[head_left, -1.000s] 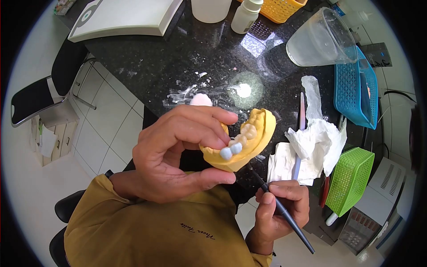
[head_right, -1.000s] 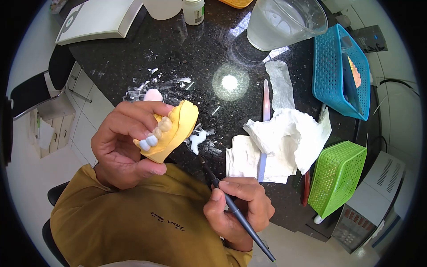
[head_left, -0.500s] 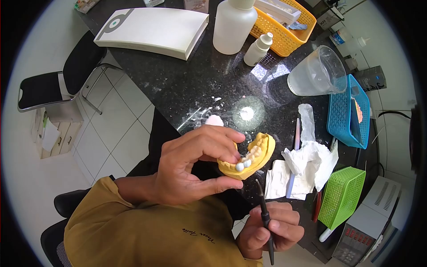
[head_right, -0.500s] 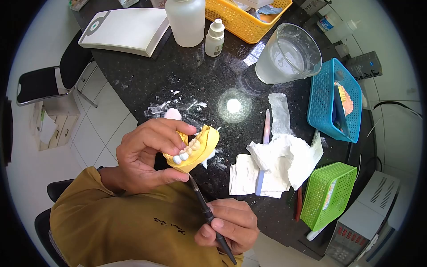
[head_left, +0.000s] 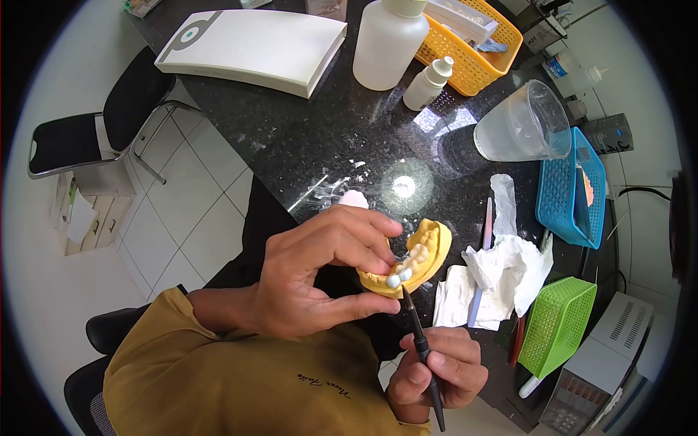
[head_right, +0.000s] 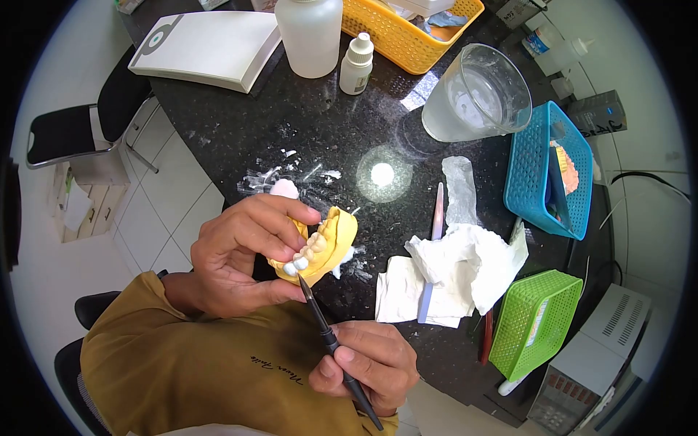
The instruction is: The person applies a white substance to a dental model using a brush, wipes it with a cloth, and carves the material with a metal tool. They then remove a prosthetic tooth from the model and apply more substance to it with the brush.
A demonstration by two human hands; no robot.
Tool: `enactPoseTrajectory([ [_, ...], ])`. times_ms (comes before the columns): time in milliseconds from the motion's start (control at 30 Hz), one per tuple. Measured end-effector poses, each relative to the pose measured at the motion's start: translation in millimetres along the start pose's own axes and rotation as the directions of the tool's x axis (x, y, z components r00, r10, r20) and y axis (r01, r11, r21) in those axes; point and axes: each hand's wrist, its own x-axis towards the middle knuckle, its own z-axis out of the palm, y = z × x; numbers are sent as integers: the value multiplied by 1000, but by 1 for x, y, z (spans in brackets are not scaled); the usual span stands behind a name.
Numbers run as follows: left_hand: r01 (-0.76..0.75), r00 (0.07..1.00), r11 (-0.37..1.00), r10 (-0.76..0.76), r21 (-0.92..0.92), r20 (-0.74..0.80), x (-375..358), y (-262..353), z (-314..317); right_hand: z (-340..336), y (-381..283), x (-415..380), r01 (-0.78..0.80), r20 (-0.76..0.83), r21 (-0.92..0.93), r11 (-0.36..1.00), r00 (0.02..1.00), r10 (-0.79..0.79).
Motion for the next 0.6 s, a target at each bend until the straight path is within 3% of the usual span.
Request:
enactPoseTrajectory([
  [333,-3,1000,1000,3,22,8,0,1,0,-1,1,0,6,17,7,1000,1000,-6],
  [400,-5,1000,1000,4,23,8,0,0,0,-3,3,0,10,-22,106,994,1000,-8],
  [600,-2,1000,1000,2,16,3,0,0,0,-6,6,-2,25,-26,116,993,999,-22],
])
